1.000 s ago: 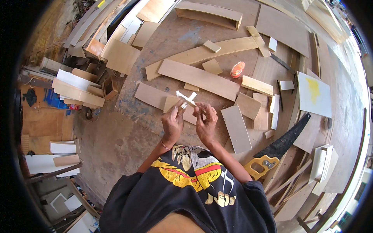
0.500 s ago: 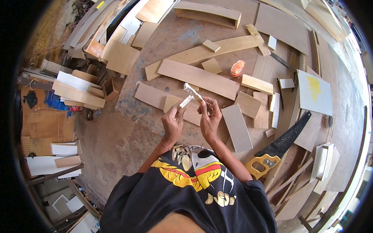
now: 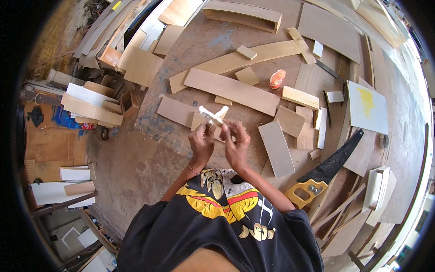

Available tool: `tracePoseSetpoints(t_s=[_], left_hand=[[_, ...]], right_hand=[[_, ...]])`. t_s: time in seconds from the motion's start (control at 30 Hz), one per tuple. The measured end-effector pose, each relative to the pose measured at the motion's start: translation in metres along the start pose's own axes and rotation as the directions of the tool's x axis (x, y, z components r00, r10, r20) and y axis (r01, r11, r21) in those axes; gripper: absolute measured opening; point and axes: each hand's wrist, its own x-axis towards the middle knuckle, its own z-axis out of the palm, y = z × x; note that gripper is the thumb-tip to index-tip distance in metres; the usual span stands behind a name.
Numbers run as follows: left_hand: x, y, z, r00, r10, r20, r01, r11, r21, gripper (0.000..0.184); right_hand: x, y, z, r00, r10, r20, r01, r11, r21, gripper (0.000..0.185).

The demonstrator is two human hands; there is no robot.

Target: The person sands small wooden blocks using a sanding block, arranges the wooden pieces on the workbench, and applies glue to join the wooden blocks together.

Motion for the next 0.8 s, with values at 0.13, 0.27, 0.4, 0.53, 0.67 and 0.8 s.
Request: tracePoseSetpoints(t_s=[0.13,0.27,0.4,0.53,0.67,0.8], left_hand=[[0.0,-0.002,0.004,0.997,0.028,-0.078,-0.033,0.997,-0.065,0.02],[0.0,0.006,0.002,0.996,-0.083,-0.015,0.081,0.992,-0.092,0.019],[-0.001,0.01,0.003,0.998,-0.069,-0.005,0.068,0.991,-0.118,0.019],[-0.001,0.011,0.005,0.999,-0.048,-0.013,0.046,0.989,-0.139,0.019],[0.001,0.005,0.008,0.996,-0.037,-0.075,0.023,0.982,-0.188,0.018],[0.003,0.005,0.002,0.996,-0.062,-0.06,0.055,0.992,-0.115,0.018]], right_hand=[[0.023,0.012,-0.012,0.995,-0.001,-0.098,0.013,0.993,0.115,0.015],[0.026,0.021,-0.016,0.994,0.01,-0.111,0.004,0.992,0.126,0.016],[0.024,0.022,-0.013,0.993,-0.04,-0.111,0.04,0.999,-0.003,0.015],[0.023,0.029,-0.015,0.981,-0.175,-0.083,0.148,0.953,-0.263,0.021],[0.016,0.02,-0.017,0.947,-0.322,0.024,0.279,0.779,-0.562,0.018],[0.015,0.022,-0.023,0.926,-0.374,0.057,0.329,0.723,-0.607,0.018]])
